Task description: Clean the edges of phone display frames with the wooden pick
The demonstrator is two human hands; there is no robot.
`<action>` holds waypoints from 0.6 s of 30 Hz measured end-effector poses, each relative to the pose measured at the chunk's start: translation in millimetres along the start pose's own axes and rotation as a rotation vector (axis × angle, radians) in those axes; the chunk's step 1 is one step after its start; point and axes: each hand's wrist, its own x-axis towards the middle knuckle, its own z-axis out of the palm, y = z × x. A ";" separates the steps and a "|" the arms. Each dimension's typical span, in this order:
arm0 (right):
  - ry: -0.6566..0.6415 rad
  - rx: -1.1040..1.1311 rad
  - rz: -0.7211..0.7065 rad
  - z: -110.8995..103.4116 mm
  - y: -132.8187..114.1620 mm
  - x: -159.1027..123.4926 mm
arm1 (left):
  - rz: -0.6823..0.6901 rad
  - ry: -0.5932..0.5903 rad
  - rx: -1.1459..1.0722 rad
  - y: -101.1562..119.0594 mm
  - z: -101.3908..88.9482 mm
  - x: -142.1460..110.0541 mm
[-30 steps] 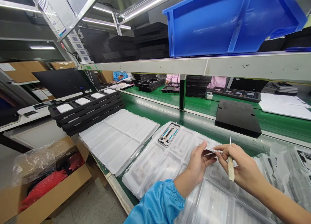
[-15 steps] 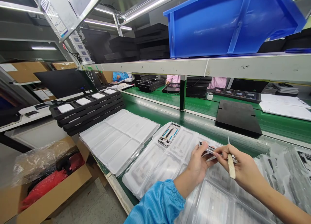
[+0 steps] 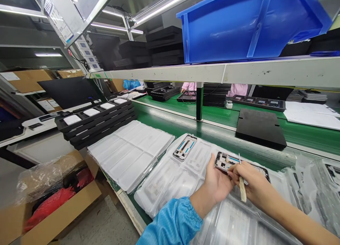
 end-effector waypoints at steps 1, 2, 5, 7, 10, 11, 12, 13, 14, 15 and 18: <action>-0.015 -0.009 -0.017 0.0 0.0 -0.1 | 0.001 0.004 -0.006 -0.2 0.8 -0.2; -0.032 -0.009 -0.024 -0.4 -0.3 -0.1 | 0.001 0.008 -0.009 -0.2 1.7 -0.6; -0.050 0.063 0.008 -3.9 -2.9 -0.3 | -0.015 0.042 0.000 0.8 3.6 -2.0; -0.035 0.126 0.066 -7.0 -4.8 -0.1 | -0.037 0.076 0.017 1.8 3.7 -2.3; 0.016 0.152 0.161 -10.6 -6.0 1.0 | -0.004 0.098 0.051 2.3 2.2 -1.1; 0.043 0.152 0.175 -11.2 -6.0 1.6 | 0.017 0.100 0.063 2.3 1.5 -0.5; 0.066 0.155 0.174 -11.7 -6.0 2.3 | 0.029 0.101 0.077 2.2 0.9 0.0; 0.080 0.168 0.169 -12.0 -6.2 3.0 | 0.030 0.101 0.091 2.2 0.3 0.4; 0.078 0.188 0.169 -12.2 -6.6 3.8 | 0.023 0.095 0.103 2.2 -0.3 0.7; 0.060 0.210 0.179 -12.4 -7.3 4.5 | 0.010 0.086 0.113 2.4 -0.8 0.7; -0.009 0.253 0.251 -12.6 -10.4 6.0 | -0.008 0.061 0.120 3.6 -1.9 0.1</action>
